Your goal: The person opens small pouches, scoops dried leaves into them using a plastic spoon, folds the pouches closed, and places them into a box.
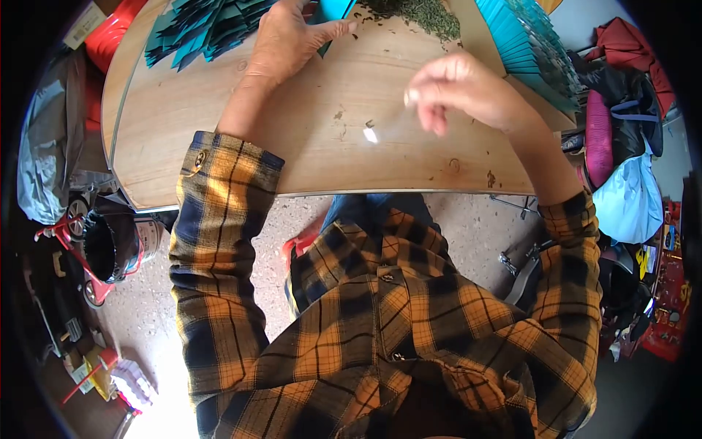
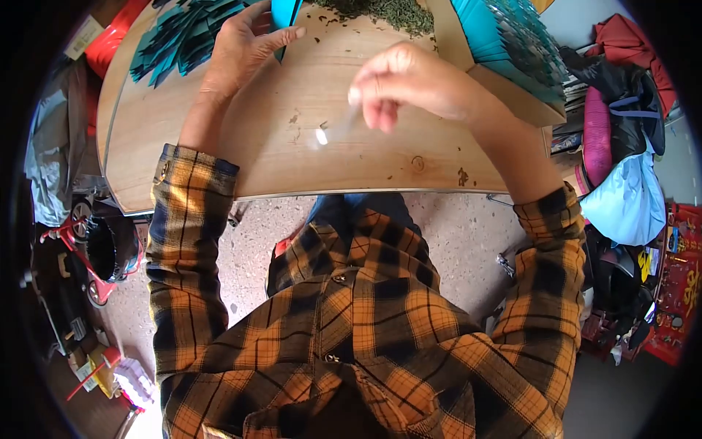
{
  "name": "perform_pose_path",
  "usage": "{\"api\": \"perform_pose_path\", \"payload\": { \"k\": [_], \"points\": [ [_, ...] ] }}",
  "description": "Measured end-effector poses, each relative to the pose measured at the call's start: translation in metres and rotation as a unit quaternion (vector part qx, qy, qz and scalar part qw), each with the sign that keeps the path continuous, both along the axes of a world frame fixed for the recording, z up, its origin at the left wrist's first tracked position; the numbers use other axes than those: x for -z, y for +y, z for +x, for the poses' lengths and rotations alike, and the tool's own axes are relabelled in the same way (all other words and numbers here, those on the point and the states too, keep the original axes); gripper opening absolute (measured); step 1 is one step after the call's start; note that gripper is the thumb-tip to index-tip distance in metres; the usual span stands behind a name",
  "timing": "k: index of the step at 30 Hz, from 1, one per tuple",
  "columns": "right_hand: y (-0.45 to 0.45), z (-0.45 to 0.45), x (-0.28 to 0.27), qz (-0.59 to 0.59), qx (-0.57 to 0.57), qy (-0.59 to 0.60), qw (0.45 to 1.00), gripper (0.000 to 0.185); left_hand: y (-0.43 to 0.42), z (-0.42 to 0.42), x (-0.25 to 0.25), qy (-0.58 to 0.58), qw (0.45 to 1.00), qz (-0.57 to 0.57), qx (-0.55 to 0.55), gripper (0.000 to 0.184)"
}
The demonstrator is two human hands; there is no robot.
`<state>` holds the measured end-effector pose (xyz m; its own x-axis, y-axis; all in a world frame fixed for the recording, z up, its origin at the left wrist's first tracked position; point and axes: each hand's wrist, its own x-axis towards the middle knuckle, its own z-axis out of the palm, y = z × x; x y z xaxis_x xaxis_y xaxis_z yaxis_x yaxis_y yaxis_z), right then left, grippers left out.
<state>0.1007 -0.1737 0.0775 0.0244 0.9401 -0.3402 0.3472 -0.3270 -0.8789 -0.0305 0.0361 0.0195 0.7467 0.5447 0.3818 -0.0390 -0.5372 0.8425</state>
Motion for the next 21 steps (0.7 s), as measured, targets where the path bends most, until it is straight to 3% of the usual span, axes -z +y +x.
{"api": "perform_pose_path", "payload": {
  "k": [1,3,4,8,10,11,12,15,18,21],
  "points": [
    [0.003,0.009,0.010,0.001,0.001,0.001,1.000,0.018,-0.001,0.000,-0.001,-0.012,1.000,-0.004,-0.007,0.047],
    [0.013,0.028,0.023,0.270,0.187,-0.140,0.934,0.020,-0.002,0.000,0.000,-0.022,1.000,-0.009,-0.010,0.047],
    [0.012,0.036,0.018,0.308,0.214,-0.174,0.911,0.020,-0.001,0.000,0.000,-0.023,1.000,0.005,-0.018,0.046],
    [-0.008,0.036,-0.020,0.173,0.156,-0.134,0.963,0.020,-0.001,0.003,-0.002,-0.038,0.999,-0.006,-0.018,0.044],
    [-0.009,0.014,-0.031,-0.060,0.001,-0.074,0.995,0.019,-0.003,0.005,-0.001,-0.058,0.998,-0.011,-0.008,0.043],
    [-0.008,0.013,-0.021,-0.071,-0.024,-0.029,0.997,0.019,-0.005,0.004,-0.004,-0.048,0.999,-0.019,-0.009,0.043],
    [-0.006,0.012,-0.008,-0.072,-0.025,-0.027,0.997,0.019,-0.006,0.002,-0.005,-0.038,0.999,-0.027,-0.010,0.042],
    [0.007,0.030,0.020,0.187,0.151,-0.101,0.965,0.024,-0.005,0.002,-0.005,-0.051,0.998,-0.042,-0.021,0.041],
    [0.006,0.041,0.011,0.243,0.247,-0.102,0.933,0.026,-0.007,-0.006,-0.019,-0.027,0.996,-0.084,-0.018,0.041],
    [0.001,0.028,0.005,0.162,0.105,-0.039,0.980,0.025,-0.001,-0.004,-0.013,-0.092,0.993,-0.063,-0.033,0.042]
  ]
}}
